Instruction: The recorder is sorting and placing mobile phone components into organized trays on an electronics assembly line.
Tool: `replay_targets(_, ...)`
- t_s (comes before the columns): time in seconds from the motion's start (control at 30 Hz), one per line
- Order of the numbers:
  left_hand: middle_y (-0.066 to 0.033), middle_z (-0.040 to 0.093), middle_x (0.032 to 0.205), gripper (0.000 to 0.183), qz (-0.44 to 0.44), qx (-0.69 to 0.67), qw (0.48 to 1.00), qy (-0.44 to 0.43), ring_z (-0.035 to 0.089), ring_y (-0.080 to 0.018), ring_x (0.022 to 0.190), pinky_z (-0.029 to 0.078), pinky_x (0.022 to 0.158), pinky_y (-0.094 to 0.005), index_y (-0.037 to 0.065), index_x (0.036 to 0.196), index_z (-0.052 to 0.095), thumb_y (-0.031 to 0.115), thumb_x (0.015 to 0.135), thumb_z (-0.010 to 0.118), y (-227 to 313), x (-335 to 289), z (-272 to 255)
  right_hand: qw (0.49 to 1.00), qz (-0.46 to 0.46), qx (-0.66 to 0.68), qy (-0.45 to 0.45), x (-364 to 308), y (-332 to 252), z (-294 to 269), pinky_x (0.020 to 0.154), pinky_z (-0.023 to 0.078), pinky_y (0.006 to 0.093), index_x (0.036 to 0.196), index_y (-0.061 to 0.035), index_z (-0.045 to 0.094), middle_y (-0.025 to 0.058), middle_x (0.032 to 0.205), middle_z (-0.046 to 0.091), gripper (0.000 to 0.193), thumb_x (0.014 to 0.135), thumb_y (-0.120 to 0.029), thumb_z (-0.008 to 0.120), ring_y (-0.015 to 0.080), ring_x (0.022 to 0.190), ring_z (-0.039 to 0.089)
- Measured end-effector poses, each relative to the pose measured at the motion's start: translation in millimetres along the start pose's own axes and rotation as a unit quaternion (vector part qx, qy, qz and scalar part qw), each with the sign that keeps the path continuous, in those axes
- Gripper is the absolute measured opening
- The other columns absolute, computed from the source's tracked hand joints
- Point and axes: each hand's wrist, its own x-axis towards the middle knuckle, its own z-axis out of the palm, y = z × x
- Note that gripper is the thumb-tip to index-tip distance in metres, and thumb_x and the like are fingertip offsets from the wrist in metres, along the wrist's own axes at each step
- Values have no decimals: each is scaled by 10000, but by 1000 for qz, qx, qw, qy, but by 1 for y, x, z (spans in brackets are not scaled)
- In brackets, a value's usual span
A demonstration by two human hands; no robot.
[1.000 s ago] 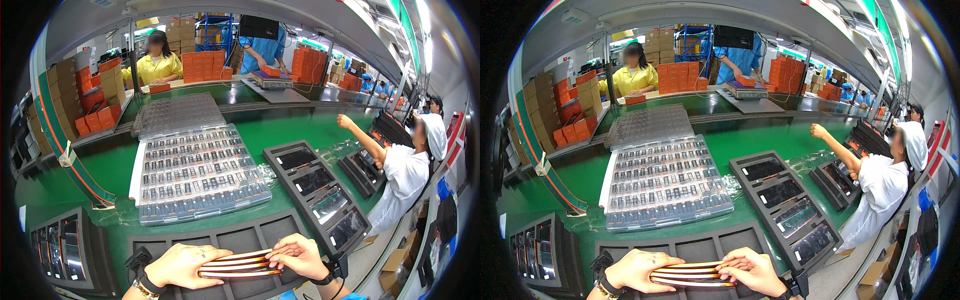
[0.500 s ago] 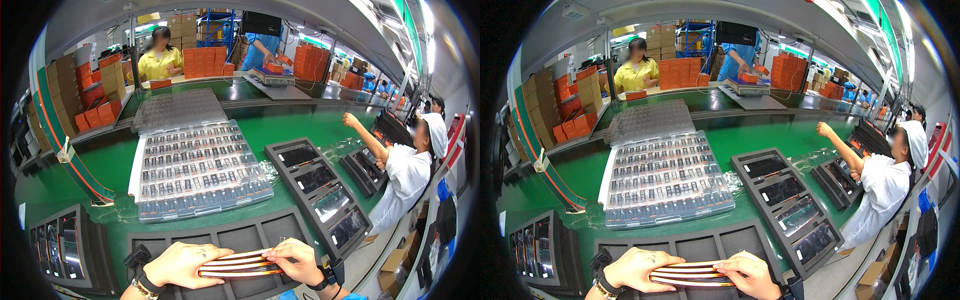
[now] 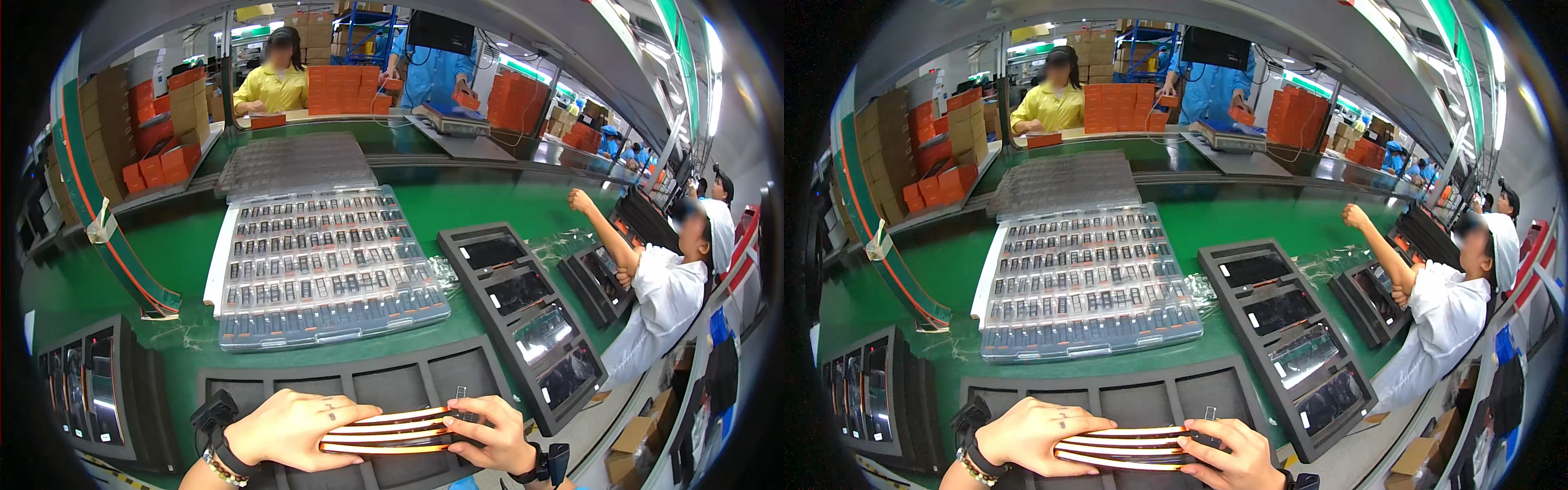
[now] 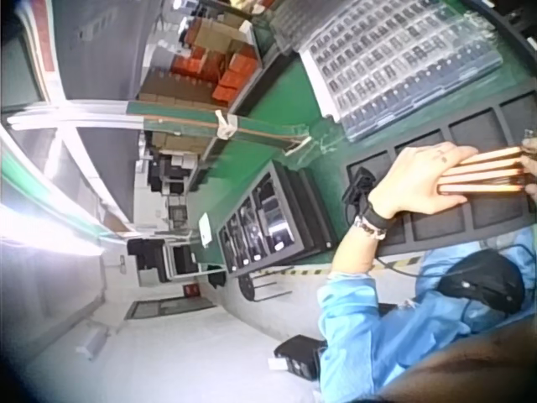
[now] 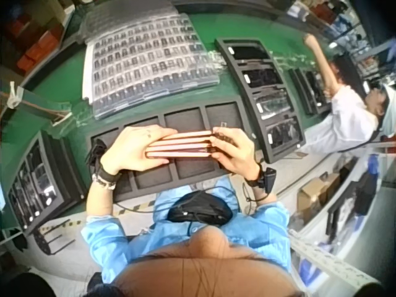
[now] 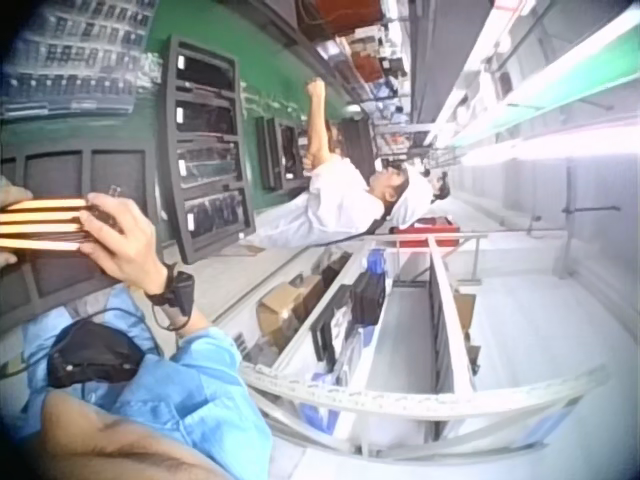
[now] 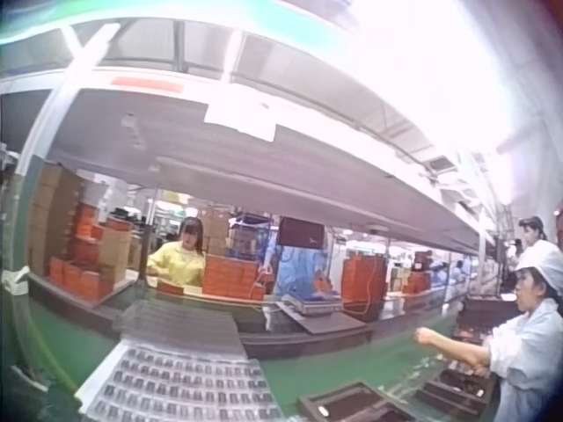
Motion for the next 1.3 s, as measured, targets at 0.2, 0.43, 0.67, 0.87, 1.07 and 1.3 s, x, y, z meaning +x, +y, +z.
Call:
replay_targets(0.2,-23,721,966,595,-19,-1,1000,16,713,-240,770,566,633,-322,151,1262,652,459,776,803,5,4,-4,999,21,21,-23,9,-6,3,783,553,361,1119,-140,745,117,1265,658,330,847,-326,766,270,995,659)
replay_targets(0.43,-50,729,958,632,-44,-1,999,-1,721,-242,825,573,698,-308,104,1234,662,453,739,841,6,2,-3,993,76,48,-72,16,25,-32,850,550,360,1253,-145,688,84,1258,634,371,887,-203,701,264,1056,643)
replay_targets(0.67,-58,729,949,629,-26,8,1000,3,724,-249,823,577,702,-310,88,1222,663,435,733,853,10,6,-4,977,9,-107,-186,24,52,-28,832,526,333,1106,-170,703,30,1118,623,277,834,-118,690,219,991,623)
replay_targets(0.87,-56,728,971,634,-31,2,1000,1,724,-247,848,577,724,-308,90,1236,655,436,741,847,11,6,-5,948,-13,-117,-297,35,51,-30,826,514,328,1061,-129,662,26,1105,600,241,823,-97,661,213,980,614)
replay_targets(1.07,-45,724,980,633,-49,0,999,-16,720,-249,857,575,735,-326,106,1254,647,468,764,819,7,3,-5,941,-38,-81,-327,43,54,-40,805,523,358,990,-90,611,53,1043,566,149,854,-140,644,230,944,604)
replay_targets(1.3,-63,711,1079,643,-25,-3,1000,-7,710,-272,927,581,765,-336,127,1314,606,495,812,767,2,-3,-1,895,-174,-223,-345,58,41,-43,721,475,293,935,-190,661,-29,934,555,119,834,-206,601,140,897,593)
